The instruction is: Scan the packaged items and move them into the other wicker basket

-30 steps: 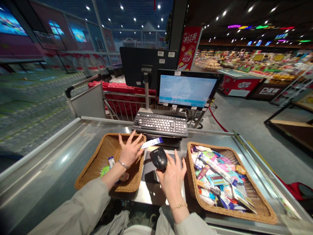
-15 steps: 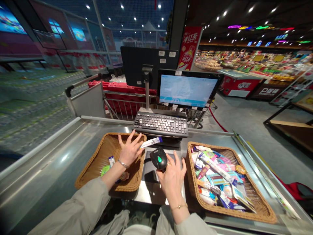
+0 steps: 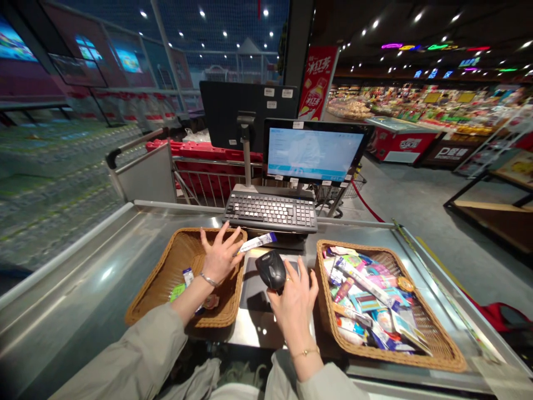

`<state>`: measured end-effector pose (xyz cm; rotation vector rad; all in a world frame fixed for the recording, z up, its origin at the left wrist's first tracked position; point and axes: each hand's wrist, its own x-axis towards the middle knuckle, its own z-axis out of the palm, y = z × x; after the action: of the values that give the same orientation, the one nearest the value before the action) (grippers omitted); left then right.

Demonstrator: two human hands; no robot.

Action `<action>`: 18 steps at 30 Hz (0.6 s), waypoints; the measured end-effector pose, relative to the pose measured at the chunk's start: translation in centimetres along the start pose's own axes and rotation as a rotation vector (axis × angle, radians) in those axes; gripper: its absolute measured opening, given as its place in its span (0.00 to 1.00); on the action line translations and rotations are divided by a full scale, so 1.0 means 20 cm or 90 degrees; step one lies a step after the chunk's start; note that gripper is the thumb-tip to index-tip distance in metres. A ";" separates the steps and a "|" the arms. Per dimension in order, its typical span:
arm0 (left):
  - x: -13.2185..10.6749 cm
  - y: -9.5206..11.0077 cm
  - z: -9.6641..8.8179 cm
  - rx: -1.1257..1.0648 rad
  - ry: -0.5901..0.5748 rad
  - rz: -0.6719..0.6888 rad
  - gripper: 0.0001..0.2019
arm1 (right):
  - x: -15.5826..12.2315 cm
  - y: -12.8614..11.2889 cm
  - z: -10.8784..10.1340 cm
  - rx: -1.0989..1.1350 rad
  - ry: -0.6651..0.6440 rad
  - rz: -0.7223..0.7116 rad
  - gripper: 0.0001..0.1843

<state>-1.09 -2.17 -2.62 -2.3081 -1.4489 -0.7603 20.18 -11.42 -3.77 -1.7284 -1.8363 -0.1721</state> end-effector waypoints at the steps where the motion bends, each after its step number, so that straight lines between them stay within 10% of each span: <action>1: 0.01 0.01 0.00 -0.002 -0.002 0.005 0.09 | 0.00 0.01 0.00 -0.003 0.003 0.005 0.15; 18: 0.23 0.35 0.11 -0.084 -0.007 0.117 0.09 | -0.11 0.27 -0.15 -0.052 0.091 0.151 0.18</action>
<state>7.47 -0.77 -1.56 -2.5054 -1.2013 -0.8124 26.21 -13.96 -4.13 -1.9214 -1.5288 -0.2694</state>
